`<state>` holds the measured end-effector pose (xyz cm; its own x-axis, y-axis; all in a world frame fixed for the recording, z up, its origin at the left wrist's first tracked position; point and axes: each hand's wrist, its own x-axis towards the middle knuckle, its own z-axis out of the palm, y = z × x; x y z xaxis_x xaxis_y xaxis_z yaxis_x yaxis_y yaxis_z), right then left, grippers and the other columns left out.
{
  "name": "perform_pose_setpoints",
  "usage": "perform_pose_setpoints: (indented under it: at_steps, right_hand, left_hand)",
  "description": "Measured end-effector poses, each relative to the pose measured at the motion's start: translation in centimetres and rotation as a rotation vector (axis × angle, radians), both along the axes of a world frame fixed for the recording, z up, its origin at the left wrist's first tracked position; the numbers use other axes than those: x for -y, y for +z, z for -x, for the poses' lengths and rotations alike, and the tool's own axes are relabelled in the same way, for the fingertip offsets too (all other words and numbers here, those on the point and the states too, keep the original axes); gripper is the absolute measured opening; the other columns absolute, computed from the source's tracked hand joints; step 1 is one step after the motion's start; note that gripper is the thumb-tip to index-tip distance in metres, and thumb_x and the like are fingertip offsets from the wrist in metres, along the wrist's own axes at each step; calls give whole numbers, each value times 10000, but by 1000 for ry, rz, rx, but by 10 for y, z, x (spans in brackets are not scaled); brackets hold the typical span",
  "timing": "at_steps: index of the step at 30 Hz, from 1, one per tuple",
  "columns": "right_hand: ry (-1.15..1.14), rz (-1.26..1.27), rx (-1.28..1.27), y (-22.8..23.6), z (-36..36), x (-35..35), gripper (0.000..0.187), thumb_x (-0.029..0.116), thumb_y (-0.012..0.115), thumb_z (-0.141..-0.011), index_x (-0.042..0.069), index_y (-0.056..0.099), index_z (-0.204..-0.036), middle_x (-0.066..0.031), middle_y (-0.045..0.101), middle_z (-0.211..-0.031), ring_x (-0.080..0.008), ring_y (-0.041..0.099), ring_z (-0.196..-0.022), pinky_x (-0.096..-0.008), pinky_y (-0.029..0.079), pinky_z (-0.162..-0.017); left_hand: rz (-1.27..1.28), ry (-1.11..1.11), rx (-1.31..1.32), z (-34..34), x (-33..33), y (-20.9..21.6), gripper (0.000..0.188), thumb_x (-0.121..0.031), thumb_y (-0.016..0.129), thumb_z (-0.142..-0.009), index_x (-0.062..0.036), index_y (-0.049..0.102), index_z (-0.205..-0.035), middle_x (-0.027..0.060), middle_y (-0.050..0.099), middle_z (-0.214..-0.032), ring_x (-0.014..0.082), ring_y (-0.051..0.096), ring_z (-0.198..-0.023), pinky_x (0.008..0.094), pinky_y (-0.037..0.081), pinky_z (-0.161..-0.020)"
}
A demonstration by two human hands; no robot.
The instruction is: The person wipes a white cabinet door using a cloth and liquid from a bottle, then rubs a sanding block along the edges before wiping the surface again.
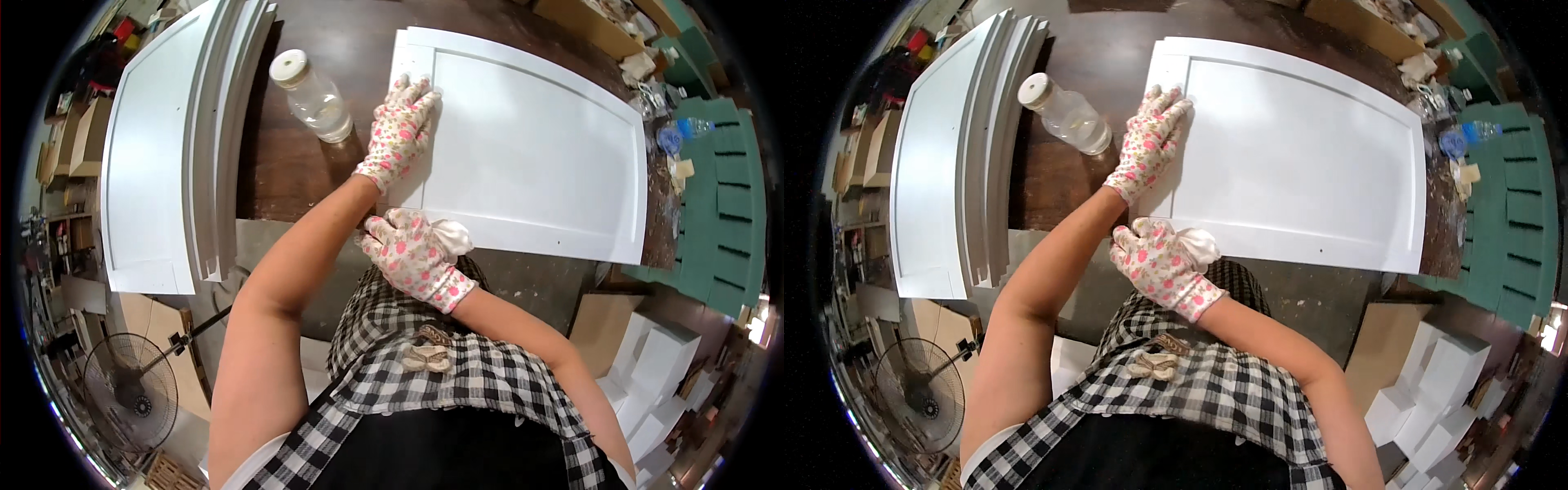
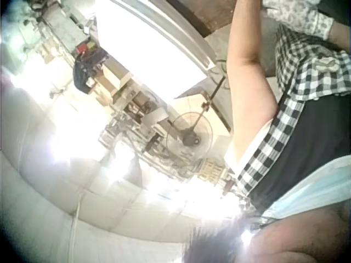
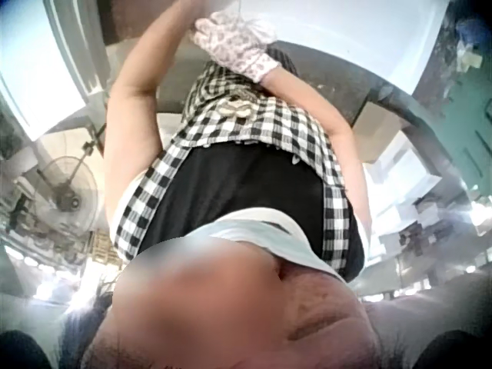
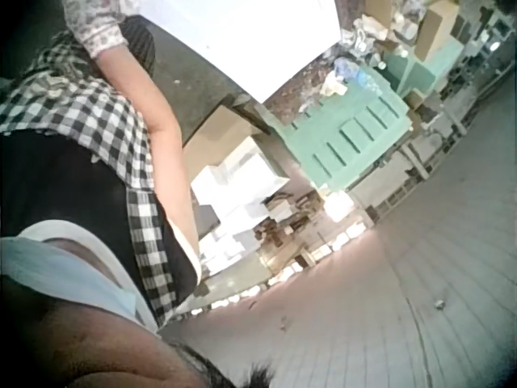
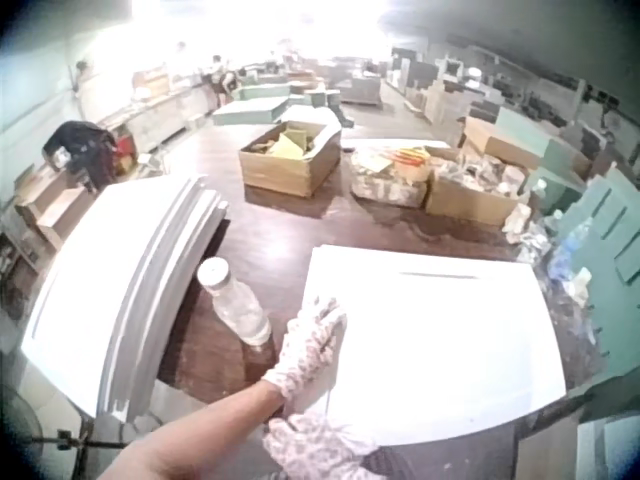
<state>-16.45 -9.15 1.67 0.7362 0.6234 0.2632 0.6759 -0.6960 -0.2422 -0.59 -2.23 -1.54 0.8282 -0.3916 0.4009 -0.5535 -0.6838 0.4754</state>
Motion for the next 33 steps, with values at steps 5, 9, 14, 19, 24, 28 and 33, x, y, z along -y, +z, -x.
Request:
perform_pose_setpoints:
  at_steps: [5,9,14,19,24,28,33]
  right_hand:
    - [-246,-46,34,-21,28,66,303,231,615,-767,153,642,-1058,-53,564,-1141,-264,507,-1071,-446,422,-889]
    - [-685,79,336,-33,57,151,328,339,660,-779,148,634,-1046,-93,546,-1109,-279,480,-1098,-480,369,-943]
    - [-1077,401,253,-17,94,303,314,355,661,-743,136,625,-965,-77,559,-1049,-275,494,-1048,-467,368,-957]
    - [-1298,-18,401,-15,108,422,146,161,565,-862,63,614,-958,-113,572,-1030,-314,519,-1005,-425,414,-893]
    - [-1413,-502,138,-11,122,514,181,169,566,-896,22,643,-969,-116,647,-995,-226,626,-884,-337,495,-818]
    - [-1229,-633,53,6,112,503,213,215,577,-893,30,613,-991,-111,615,-1049,-259,593,-980,-355,470,-875]
    - [-1124,-384,-165,-25,112,515,258,225,584,-879,72,638,-1079,-105,601,-1073,-261,591,-996,-365,474,-883]
  left_hand:
    - [-197,131,-152,9,10,25,559,-290,591,-864,-68,453,-1357,160,298,-1496,354,270,-1380,452,284,-1097]
    - [-63,99,-145,5,-2,11,637,-226,576,-877,10,332,-1416,204,250,-1505,349,242,-1393,410,226,-1143]
    - [-8,24,-127,3,2,15,601,-205,568,-876,-2,365,-1405,180,277,-1508,384,240,-1391,440,227,-1134]
    - [19,6,-158,8,5,27,579,-130,555,-866,19,368,-1393,193,282,-1492,331,281,-1380,392,246,-1130]
    - [-61,145,-157,12,0,27,595,-119,574,-864,-2,357,-1406,163,268,-1509,309,285,-1384,384,266,-1125]
    - [-87,313,-231,9,0,22,590,-142,579,-881,-42,359,-1419,170,398,-1441,298,372,-1341,366,300,-1107]
    - [-181,379,-327,5,-34,19,559,-185,530,-928,-60,343,-1439,151,392,-1456,277,374,-1345,345,291,-1107]
